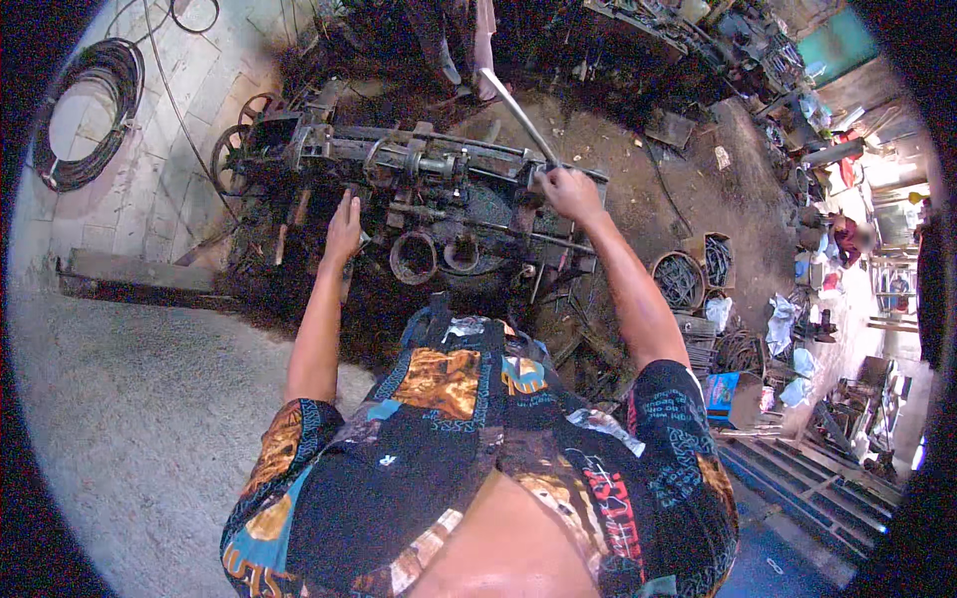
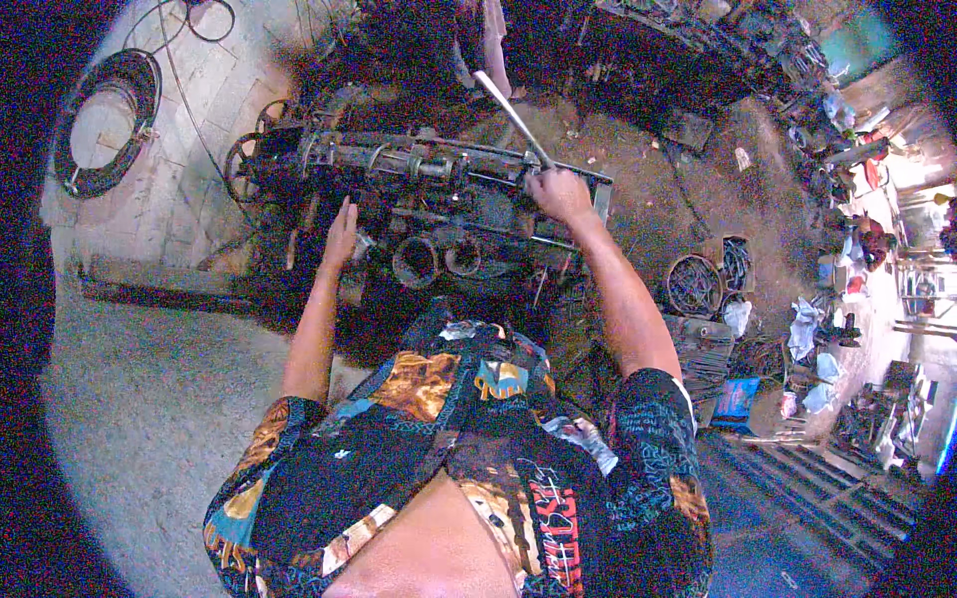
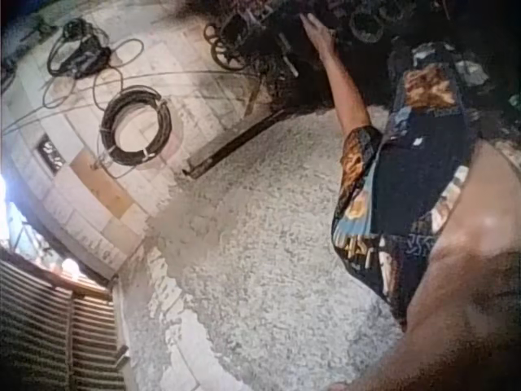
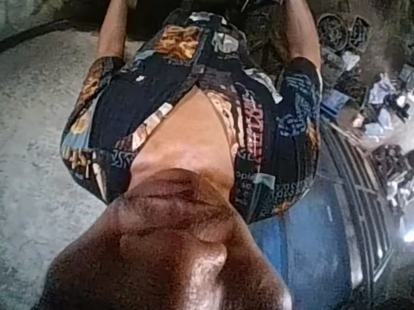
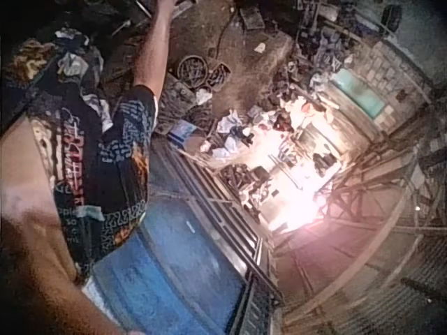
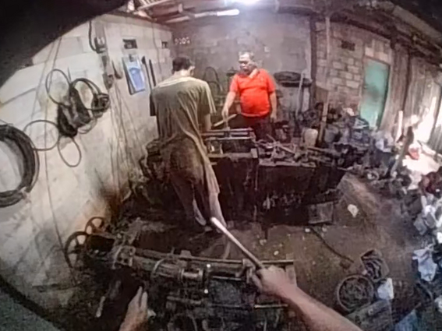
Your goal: Bending metal pipes using a manual bending machine in a fabrication shop.
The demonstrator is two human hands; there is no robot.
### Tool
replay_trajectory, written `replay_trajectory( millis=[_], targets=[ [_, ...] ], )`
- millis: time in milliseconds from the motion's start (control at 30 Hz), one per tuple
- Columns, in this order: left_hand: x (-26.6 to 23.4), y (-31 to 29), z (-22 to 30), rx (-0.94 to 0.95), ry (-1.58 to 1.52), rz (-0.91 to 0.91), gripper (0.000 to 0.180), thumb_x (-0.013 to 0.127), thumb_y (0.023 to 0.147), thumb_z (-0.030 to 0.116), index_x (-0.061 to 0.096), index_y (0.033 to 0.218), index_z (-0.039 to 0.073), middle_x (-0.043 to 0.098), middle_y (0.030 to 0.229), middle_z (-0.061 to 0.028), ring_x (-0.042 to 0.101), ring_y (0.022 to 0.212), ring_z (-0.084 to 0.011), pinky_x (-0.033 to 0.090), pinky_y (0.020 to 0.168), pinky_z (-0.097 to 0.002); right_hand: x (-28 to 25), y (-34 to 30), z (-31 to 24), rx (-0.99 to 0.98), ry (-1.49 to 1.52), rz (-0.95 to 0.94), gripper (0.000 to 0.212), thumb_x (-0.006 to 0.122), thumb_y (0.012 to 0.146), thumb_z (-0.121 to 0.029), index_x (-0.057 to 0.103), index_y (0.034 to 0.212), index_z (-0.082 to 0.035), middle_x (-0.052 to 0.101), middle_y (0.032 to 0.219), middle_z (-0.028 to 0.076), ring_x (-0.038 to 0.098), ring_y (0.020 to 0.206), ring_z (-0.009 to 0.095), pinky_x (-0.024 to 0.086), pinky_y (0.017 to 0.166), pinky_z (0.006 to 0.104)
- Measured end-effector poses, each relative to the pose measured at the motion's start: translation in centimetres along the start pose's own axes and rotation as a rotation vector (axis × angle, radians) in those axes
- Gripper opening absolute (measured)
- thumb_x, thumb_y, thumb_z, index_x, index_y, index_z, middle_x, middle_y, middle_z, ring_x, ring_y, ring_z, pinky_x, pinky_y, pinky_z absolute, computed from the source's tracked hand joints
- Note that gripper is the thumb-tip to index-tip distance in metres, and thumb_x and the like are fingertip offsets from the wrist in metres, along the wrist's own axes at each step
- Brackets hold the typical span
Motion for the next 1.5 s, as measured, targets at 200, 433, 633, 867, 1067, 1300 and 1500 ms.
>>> replay_trajectory(
  millis=[200, 433, 633, 867, 1067, 1300, 1500],
  targets=[
    [0.7, -1.4, 0.6, 0.042, -0.061, 0.052, 0.063, 0.034, 0.097, 0.042, 0.027, 0.140, -0.003, 0.033, 0.142, -0.0245, 0.031, 0.132, -0.0360, 0.026, 0.108, -0.0379, -1.7, 4.3, -0.5, 0.215, -0.012, 0.215, 0.070, 0.041, 0.086, -0.056, 0.054, 0.117, 0.006, 0.063, 0.097, 0.029, 0.062, 0.096, 0.041, 0.047, 0.086, 0.0499],
    [1.7, -2.6, 0.2, 0.023, -0.081, 0.055, 0.063, 0.032, 0.098, 0.042, 0.022, 0.142, -0.001, 0.030, 0.143, -0.0253, 0.028, 0.134, -0.0362, 0.025, 0.108, -0.0381, 1.4, 5.6, -2.3, 0.031, -0.179, 0.100, 0.080, 0.062, 0.076, -0.033, 0.027, 0.138, 0.002, 0.067, 0.096, 0.016, 0.064, 0.089, 0.035, 0.034, 0.095, 0.0637],
    [3.7, -3.0, 0.0, -0.099, 0.014, -0.057, 0.065, 0.029, 0.098, 0.044, 0.020, 0.143, -0.001, 0.026, 0.145, -0.0235, 0.027, 0.135, -0.0347, 0.023, 0.109, -0.0394, 2.2, 3.2, 1.6, -0.149, -0.083, 0.214, 0.051, 0.052, 0.084, -0.051, 0.061, 0.111, -0.009, 0.063, 0.110, 0.015, 0.050, 0.116, 0.034, 0.017, 0.103, 0.0647],
    [2.6, -5.5, -2.4, -0.034, -0.004, 0.094, 0.062, 0.030, 0.098, 0.041, 0.023, 0.141, -0.004, 0.031, 0.143, -0.0236, 0.033, 0.131, -0.0342, 0.029, 0.106, -0.0364, -1.2, 0.0, -2.7, -0.159, -0.490, 0.143, 0.041, 0.044, 0.088, -0.039, 0.069, 0.085, -0.007, 0.068, 0.090, 0.014, 0.057, 0.106, 0.034, 0.039, 0.088, 0.0593],
    [1.3, -8.2, -4.3, -0.110, -0.015, 0.121, 0.061, 0.028, 0.099, 0.039, 0.021, 0.141, -0.005, 0.028, 0.144, -0.0247, 0.028, 0.133, -0.0357, 0.025, 0.108, -0.0387, -1.4, 2.5, -0.9, 0.145, -0.110, 0.082, 0.062, 0.040, 0.089, -0.055, 0.068, 0.082, 0.000, 0.064, 0.085, 0.029, 0.064, 0.087, 0.042, 0.050, 0.076, 0.0514],
    [1.2, -9.3, -2.9, -0.116, -0.028, 0.131, 0.064, 0.028, 0.098, 0.042, 0.024, 0.140, -0.006, 0.027, 0.145, -0.0235, 0.026, 0.135, -0.0342, 0.023, 0.110, -0.0374, 2.0, 7.2, 4.1, 0.196, 0.244, 0.069, 0.044, 0.060, 0.076, -0.033, 0.062, 0.105, 0.000, 0.062, 0.104, 0.027, 0.056, 0.104, 0.044, 0.040, 0.095, 0.0539],
    [2.8, -8.5, -3.3, 0.063, 0.131, 0.067, 0.061, 0.027, 0.099, 0.038, 0.023, 0.140, -0.007, 0.025, 0.146, -0.0237, 0.023, 0.136, -0.0343, 0.020, 0.111, -0.0370, 1.4, 5.5, 1.6, -0.217, -0.347, -0.095, 0.051, 0.061, 0.072, -0.025, 0.057, 0.122, -0.022, 0.041, 0.140, 0.009, 0.022, 0.134, 0.041, 0.011, 0.100, 0.0731]
  ],
)
Point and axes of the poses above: each hand's wrist, its own y-axis towards the middle knuckle, its own x-axis out of the palm, z = x × y, the point moved 6 cm from there along y, towards the middle knuckle
